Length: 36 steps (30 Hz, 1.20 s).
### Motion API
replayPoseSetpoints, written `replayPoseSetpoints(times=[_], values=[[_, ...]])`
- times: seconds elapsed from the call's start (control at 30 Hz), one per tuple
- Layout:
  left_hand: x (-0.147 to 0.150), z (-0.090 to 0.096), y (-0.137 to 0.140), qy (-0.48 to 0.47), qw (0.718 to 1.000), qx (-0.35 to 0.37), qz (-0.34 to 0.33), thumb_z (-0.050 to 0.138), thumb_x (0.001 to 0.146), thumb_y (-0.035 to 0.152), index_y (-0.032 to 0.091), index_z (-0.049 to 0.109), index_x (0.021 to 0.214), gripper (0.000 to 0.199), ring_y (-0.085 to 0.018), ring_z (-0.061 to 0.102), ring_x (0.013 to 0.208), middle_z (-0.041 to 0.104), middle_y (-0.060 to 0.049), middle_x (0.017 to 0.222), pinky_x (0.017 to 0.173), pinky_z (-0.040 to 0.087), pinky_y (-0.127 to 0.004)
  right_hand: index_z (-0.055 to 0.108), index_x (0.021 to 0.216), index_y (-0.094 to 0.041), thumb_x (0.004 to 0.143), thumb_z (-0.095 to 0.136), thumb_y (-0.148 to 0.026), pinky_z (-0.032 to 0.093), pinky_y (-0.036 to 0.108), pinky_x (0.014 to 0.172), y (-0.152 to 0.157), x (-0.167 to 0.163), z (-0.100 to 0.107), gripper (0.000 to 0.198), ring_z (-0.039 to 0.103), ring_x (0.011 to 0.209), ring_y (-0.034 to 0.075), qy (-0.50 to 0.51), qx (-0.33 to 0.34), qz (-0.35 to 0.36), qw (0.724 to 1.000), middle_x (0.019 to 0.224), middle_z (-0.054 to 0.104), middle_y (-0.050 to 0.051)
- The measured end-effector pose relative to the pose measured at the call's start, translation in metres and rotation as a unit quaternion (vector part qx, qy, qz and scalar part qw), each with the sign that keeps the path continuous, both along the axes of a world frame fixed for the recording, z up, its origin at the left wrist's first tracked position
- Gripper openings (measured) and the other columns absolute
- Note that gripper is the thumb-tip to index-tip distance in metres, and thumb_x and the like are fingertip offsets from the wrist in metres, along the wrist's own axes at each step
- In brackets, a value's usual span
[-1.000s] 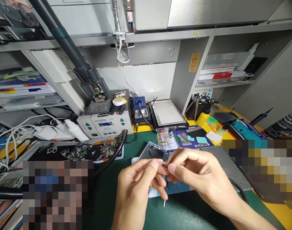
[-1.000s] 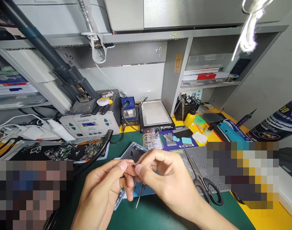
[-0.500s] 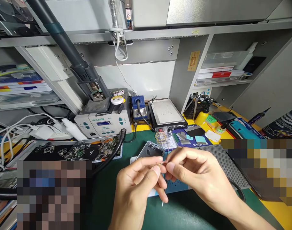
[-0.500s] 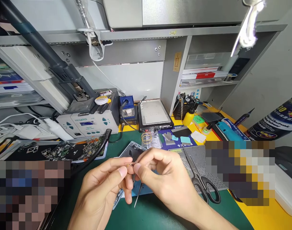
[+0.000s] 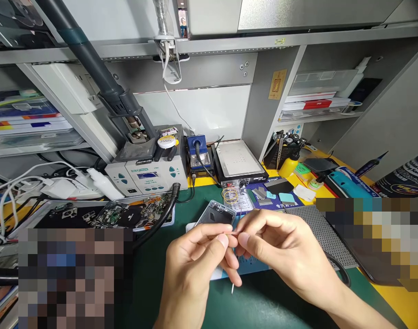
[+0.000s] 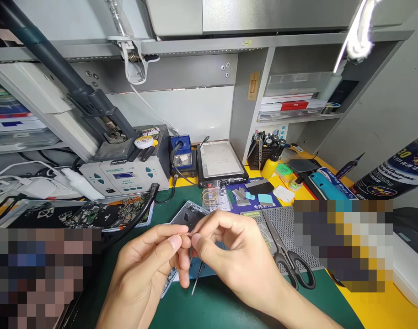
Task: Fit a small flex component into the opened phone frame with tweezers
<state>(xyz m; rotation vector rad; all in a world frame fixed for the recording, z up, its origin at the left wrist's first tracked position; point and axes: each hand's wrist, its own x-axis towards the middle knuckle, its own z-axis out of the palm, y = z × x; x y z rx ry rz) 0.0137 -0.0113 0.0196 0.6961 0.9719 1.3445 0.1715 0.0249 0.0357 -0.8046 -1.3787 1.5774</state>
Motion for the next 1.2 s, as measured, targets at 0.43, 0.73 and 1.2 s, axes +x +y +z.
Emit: replayPoseSetpoints(times=[0.43, 0.73, 1.2], values=[[0.0004, 0.0001, 0.0, -0.001, 1.0, -0.006, 0.008, 0.074, 0.085, 0.024, 0.016, 0.08, 0.088, 0.011, -0.015, 0.065, 0.053, 0.075, -0.005, 0.075, 0.049, 0.054, -0.027, 0.072, 0.078, -0.019, 0.09, 0.077, -0.023, 0.053, 0.026, 0.068, 0.0002, -0.0001, -0.0015, 0.014, 0.066, 0.072, 0.014, -0.004, -0.003, 0.0, 1.0, 0.084, 0.074, 0.002], [0.0006, 0.0004, -0.0009, 0.009, 1.0, -0.003, 0.013, 0.074, 0.085, 0.024, 0.015, 0.08, 0.089, 0.011, -0.015, 0.064, 0.054, 0.073, -0.004, 0.073, 0.048, 0.055, -0.027, 0.072, 0.078, -0.02, 0.091, 0.075, -0.023, 0.055, 0.028, 0.069, -0.0004, 0.0007, -0.0021, 0.014, 0.068, 0.073, 0.015, -0.004, -0.002, 0.003, 1.0, 0.085, 0.074, 0.002], [0.0008, 0.0001, 0.0007, 0.013, 1.0, -0.008, 0.009, 0.071, 0.087, 0.025, 0.015, 0.08, 0.09, 0.014, -0.013, 0.064, 0.05, 0.073, -0.005, 0.07, 0.052, 0.051, -0.026, 0.073, 0.08, -0.02, 0.092, 0.074, -0.024, 0.054, 0.028, 0.071, -0.0006, 0.0023, -0.0024, 0.013, 0.067, 0.075, 0.016, -0.006, 0.013, 0.008, 1.0, 0.085, 0.074, 0.002]])
